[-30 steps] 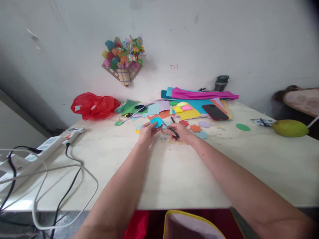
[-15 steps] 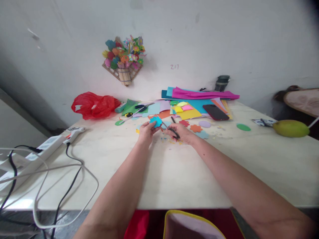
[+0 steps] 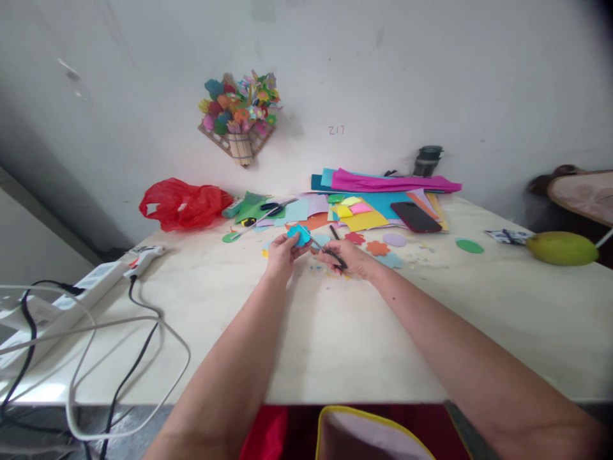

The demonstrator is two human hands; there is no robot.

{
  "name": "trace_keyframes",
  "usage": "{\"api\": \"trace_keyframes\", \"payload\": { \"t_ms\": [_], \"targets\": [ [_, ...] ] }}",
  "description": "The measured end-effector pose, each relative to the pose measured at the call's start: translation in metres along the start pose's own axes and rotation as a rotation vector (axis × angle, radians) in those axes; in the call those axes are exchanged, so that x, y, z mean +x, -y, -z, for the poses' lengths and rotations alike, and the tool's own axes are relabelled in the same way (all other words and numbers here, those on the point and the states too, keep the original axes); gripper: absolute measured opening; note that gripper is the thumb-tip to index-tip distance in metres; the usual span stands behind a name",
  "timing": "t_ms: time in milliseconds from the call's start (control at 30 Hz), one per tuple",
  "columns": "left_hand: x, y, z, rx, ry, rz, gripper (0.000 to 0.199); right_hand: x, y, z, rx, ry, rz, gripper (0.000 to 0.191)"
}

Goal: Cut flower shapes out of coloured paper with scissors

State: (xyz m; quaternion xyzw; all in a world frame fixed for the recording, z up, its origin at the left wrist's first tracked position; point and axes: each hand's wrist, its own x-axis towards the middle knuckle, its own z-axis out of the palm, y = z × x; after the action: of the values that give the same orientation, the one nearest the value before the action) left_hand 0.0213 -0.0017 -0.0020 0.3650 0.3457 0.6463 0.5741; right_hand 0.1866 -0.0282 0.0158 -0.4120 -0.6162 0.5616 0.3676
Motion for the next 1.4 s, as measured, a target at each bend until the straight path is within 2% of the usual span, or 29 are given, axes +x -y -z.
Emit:
{"api": "trace_keyframes", "payload": {
  "t_ms": [233,533,767,1067,1400],
  "targets": [
    [-0.001,-0.001,0.000,0.107,0.011,0.026,0.037,0.001,-0.001,0.000,0.002,-0.017,0.002,0.018],
    [0.001,-0.002,0.002,-0.001,-0.004,0.006,0.028,0.000,-0.001,0.000,0.016,0.008,0.013,0.020],
    [0.000,-0.002,0.002,0.012,0.016,-0.012,0.029,0.001,-0.002,0.002,-0.027,0.022,0.016,0.020],
    [0.001,-0.002,0.003,0.036,0.005,-0.002,0.032,0.007,-0.010,0.006,0.023,0.034,-0.002,0.011],
    [0.001,-0.001,0.001,0.030,-0.028,0.007,0.030,0.003,-0.006,0.003,-0.027,0.036,0.021,0.018]
  ]
}}
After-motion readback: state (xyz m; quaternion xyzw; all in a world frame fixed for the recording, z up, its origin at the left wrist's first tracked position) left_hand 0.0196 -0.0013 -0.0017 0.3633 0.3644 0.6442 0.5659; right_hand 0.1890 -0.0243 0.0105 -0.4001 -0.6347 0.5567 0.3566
